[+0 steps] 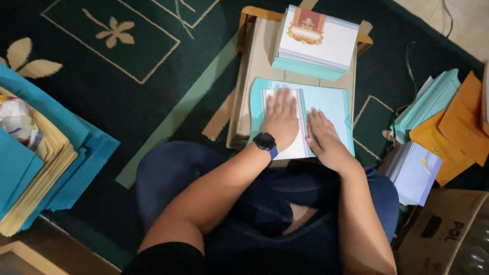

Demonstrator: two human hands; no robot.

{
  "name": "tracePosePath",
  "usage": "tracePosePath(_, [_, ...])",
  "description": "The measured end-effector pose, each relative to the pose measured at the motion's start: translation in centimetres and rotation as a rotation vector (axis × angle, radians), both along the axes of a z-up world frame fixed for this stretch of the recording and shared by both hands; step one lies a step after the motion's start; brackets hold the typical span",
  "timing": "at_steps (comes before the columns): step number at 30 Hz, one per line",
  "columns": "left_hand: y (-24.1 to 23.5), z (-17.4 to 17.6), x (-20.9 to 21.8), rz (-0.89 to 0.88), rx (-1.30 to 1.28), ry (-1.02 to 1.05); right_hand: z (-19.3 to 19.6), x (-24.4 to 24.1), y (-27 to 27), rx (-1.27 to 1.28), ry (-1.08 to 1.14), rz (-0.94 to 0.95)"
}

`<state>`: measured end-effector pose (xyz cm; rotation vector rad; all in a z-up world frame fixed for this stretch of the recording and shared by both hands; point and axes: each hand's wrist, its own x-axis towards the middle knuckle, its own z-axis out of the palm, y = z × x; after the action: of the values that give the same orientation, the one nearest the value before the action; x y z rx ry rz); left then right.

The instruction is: The person sits on the floor and repeatedly folds light blue paper covers around white book blocks. They smooth the folded edges with both hands and stack the finished items on a small wooden stand. The process is repeated for multiple units.

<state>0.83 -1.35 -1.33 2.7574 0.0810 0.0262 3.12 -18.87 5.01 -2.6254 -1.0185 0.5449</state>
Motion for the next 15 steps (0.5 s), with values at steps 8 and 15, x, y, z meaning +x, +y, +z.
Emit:
tracePosePath(8, [-0.5,3.0,-4.1,-0.392,0.030,0.169,3.1,0.8,-1.0,0.391,0.480,-0.209])
tracePosePath(15, [1.3,5.2,-4.4,-0.465,-0.005,0.332,3.3,1.7,-1.6,0.387,0.544,-0.266])
